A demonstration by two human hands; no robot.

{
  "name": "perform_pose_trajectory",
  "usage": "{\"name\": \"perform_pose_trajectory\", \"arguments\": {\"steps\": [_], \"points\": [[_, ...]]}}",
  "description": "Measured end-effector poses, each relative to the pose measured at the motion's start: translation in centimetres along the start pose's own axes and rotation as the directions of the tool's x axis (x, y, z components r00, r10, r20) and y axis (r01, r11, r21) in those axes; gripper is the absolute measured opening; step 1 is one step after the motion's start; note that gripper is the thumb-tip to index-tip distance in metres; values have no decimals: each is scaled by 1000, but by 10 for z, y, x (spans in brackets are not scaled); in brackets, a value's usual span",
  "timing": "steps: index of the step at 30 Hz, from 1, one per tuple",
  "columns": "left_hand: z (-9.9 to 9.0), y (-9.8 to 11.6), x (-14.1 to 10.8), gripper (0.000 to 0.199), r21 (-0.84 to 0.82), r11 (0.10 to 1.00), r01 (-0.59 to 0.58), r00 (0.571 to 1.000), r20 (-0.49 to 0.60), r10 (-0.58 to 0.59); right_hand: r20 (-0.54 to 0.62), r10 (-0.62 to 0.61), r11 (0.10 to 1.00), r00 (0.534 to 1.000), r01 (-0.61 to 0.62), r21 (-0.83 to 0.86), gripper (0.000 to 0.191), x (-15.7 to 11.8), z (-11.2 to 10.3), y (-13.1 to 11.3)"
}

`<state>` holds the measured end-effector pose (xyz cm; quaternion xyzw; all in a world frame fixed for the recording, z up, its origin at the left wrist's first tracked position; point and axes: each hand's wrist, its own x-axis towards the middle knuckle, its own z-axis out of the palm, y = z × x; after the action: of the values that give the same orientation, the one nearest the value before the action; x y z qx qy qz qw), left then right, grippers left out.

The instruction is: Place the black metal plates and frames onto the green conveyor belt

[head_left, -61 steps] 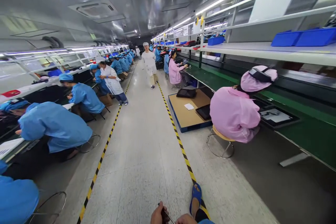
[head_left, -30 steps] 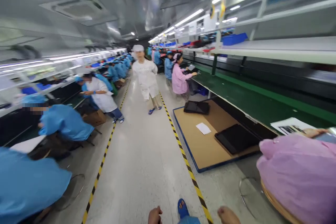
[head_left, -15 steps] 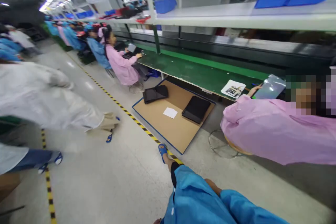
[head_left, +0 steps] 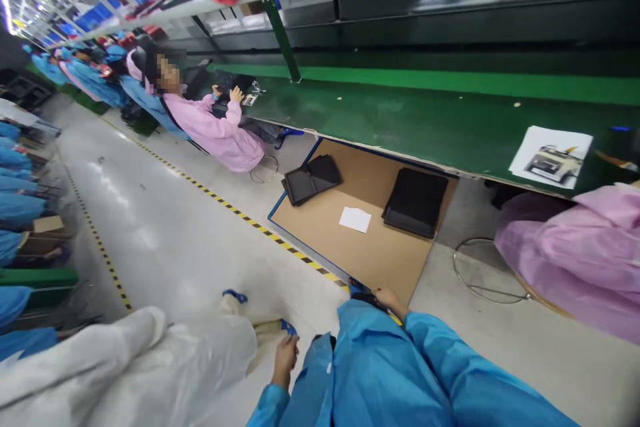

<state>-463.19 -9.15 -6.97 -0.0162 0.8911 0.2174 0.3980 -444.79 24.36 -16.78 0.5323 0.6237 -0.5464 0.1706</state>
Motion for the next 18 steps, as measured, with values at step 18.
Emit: {"name": "perform_pose_trajectory", "arguments": {"steps": [18], "points": [[-154,289,362,39,210,971,-117,984,158,85,-280,444,879,851,-355,318,24,10,65,-51]]}}
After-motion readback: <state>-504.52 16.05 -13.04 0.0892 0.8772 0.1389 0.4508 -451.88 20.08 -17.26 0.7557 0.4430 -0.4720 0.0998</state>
